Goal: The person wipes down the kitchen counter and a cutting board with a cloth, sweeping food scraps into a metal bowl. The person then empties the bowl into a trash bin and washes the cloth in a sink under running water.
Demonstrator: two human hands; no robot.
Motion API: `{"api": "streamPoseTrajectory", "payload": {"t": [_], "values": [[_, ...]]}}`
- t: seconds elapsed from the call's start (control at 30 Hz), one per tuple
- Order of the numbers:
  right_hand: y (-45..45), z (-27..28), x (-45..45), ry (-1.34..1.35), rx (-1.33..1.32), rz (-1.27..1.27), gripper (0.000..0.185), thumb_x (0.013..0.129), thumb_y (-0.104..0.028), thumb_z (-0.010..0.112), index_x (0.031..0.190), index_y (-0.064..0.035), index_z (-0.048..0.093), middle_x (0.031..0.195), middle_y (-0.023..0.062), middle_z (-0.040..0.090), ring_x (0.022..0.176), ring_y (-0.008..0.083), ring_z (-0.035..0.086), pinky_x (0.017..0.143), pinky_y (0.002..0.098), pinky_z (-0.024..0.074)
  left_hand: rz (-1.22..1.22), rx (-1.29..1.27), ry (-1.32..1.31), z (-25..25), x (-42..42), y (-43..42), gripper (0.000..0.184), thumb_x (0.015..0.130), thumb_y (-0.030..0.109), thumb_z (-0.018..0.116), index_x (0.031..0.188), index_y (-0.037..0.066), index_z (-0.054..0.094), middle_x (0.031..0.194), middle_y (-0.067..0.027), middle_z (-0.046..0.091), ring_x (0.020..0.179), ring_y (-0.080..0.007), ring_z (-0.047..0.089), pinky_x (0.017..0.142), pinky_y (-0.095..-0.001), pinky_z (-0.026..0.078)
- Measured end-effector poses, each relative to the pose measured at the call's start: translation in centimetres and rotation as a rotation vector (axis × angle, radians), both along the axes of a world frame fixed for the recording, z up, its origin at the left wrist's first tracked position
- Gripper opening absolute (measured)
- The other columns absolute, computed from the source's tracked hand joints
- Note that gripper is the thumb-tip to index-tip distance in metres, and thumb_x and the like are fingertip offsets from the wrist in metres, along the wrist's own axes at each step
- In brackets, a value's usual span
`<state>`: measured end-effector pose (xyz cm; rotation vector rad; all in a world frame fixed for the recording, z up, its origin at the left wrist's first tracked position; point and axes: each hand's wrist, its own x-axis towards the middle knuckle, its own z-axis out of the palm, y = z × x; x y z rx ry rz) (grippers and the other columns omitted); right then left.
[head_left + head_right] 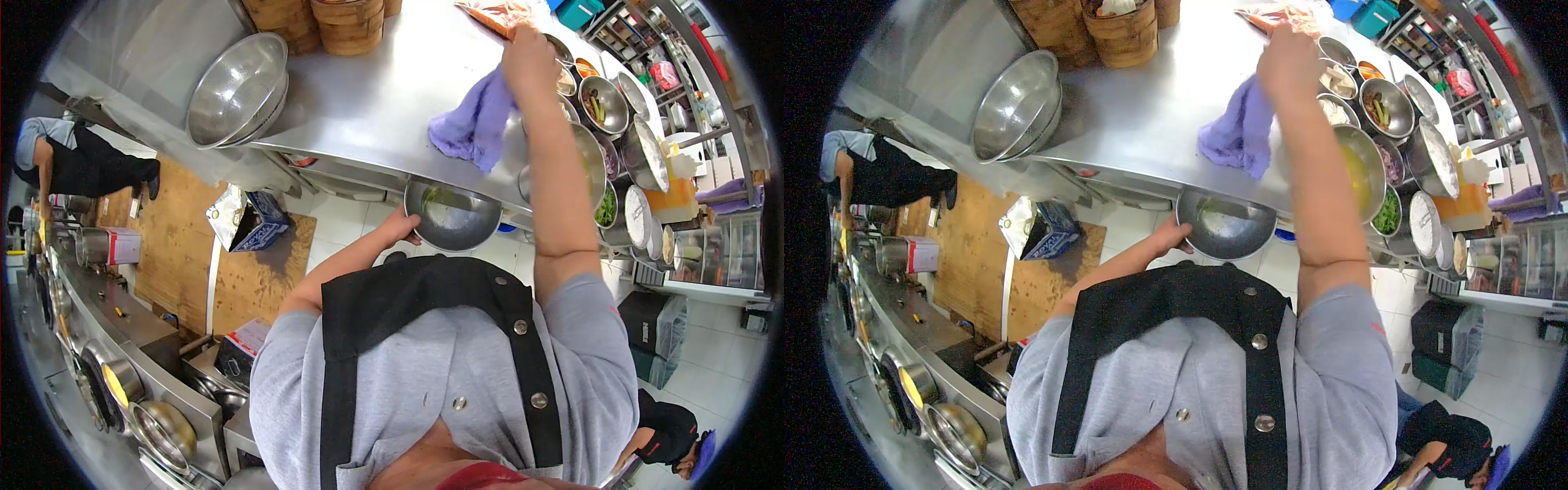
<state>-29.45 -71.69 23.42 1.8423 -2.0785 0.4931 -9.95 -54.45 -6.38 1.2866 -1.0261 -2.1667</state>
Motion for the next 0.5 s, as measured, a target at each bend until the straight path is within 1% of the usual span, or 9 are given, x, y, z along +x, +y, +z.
{"api": "streamPoseTrajectory", "payload": {"t": [0.07, 0.13, 0.17, 0.23, 0.33, 0.37, 0.43, 0.47, 0.5], "values": [[1.8, -4.9, -0.1, 0.008, 0.018, -0.017, 0.041, 0.081, -0.03, 0.055, 0.114, -0.0055, 0.049, 0.119, 0.0219, 0.047, 0.116, 0.0414, 0.039, 0.093, 0.058, 0.028, 0.011, -0.002, 0.006, 0.2, 0.0, -0.4, 0.059, 0.076, 0.009, 0.045, 0.128, -0.001, 0.02, 0.093, -0.0208, 0.054, 0.054, -0.024, 0.06, 0.048, -0.0327, 0.056], [3.5, -7.8, 0.5, -0.236, 0.243, -0.089, 0.064, 0.079, -0.038, 0.059, 0.13, -0.007, 0.035, 0.136, 0.0251, 0.025, 0.127, 0.0463, 0.018, 0.099, 0.0623, 0.0142, -0.005, -0.015, 0.003, 0.9, 0.2, -0.1, 0.058, 0.077, 0.009, 0.044, 0.128, -0.001, 0.02, 0.094, -0.0211, 0.054, 0.054, -0.0238, 0.06, 0.048, -0.0326, 0.055], [4.2, -9.3, 0.7, -0.239, 0.25, -0.092, 0.064, 0.079, -0.038, 0.059, 0.13, -0.007, 0.035, 0.136, 0.0251, 0.025, 0.127, 0.0463, 0.018, 0.099, 0.0623, 0.0142, -0.007, -0.007, -0.001, 0.7, 0.2, 0.0, 0.058, 0.077, 0.009, 0.044, 0.128, -0.001, 0.02, 0.094, -0.0211, 0.054, 0.054, -0.0238, 0.06, 0.048, -0.0326, 0.055], [5.4, -11.9, 1.3, -0.525, 0.413, -0.206, 0.083, 0.074, -0.045, 0.063, 0.137, -0.0076, 0.024, 0.139, 0.0265, 0.019, 0.129, 0.0454, 0.015, 0.101, 0.0603, 0.0118, -0.01, -0.02, 0.015, 0.3, 0.4, -0.1, 0.058, 0.077, 0.009, 0.044, 0.129, -0.001, 0.02, 0.095, -0.0211, 0.055, 0.054, -0.0232, 0.06, 0.048, -0.032, 0.055], [7.0, -16.1, 2.6, -0.427, 0.385, -0.077, 0.088, 0.07, -0.045, 0.066, 0.137, -0.0099, 0.024, 0.14, 0.0271, 0.018, 0.128, 0.0477, 0.018, 0.101, 0.0586, 0.0157, -0.047, 0.019, 0.002, -0.1, 0.4, -0.2, 0.058, 0.077, 0.009, 0.043, 0.129, 0.0, 0.02, 0.096, -0.0212, 0.055, 0.054, -0.0231, 0.06, 0.048, -0.0316, 0.055], [7.6, -16.2, 3.3, -0.429, 0.381, -0.086, 0.088, 0.07, -0.045, 0.066, 0.137, -0.0099, 0.024, 0.14, 0.0271, 0.018, 0.128, 0.0477, 0.018, 0.101, 0.0586, 0.0157, -0.056, 0.017, 0.002, 0.2, 0.4, -0.3, 0.058, 0.077, 0.009, 0.043, 0.129, 0.0, 0.02, 0.096, -0.0212, 0.055, 0.054, -0.0231, 0.06, 0.048, -0.0316, 0.055], [8.3, -16.3, 4.7, -0.284, 0.247, 0.253, 0.083, 0.067, -0.034, 0.068, 0.136, -0.0104, 0.026, 0.137, 0.0235, 0.025, 0.12, 0.0443, 0.033, 0.098, 0.0502, 0.0292, -0.051, 0.004, -0.02, 1.1, 0.4, -0.1, 0.058, 0.078, 0.009, 0.043, 0.13, 0.0, 0.019, 0.097, -0.0208, 0.055, 0.057, -0.0238, 0.061, 0.048, -0.0313, 0.055], [8.2, -15.8, 4.9, -0.365, 0.244, 0.334, 0.07, 0.066, -0.017, 0.065, 0.13, -0.0087, 0.037, 0.129, 0.0229, 0.036, 0.114, 0.0405, 0.041, 0.096, 0.0426, 0.0351, -0.061, 0.003, -0.021, 0.9, 0.4, -0.1, 0.058, 0.078, 0.009, 0.043, 0.13, 0.0, 0.019, 0.097, -0.0208, 0.055, 0.057, -0.0238, 0.061, 0.048, -0.0313, 0.055], [7.8, -15.8, 4.4, -0.367, 0.24, 0.325, 0.07, 0.066, -0.017, 0.065, 0.13, -0.0087, 0.037, 0.129, 0.0229, 0.036, 0.114, 0.0405, 0.041, 0.096, 0.0426, 0.0351, -0.07, 0.001, -0.008, 0.7, 0.4, -0.3, 0.058, 0.078, 0.009, 0.043, 0.13, 0.0, 0.019, 0.098, -0.021, 0.055, 0.059, -0.0243, 0.061, 0.048, -0.0313, 0.055]]}}
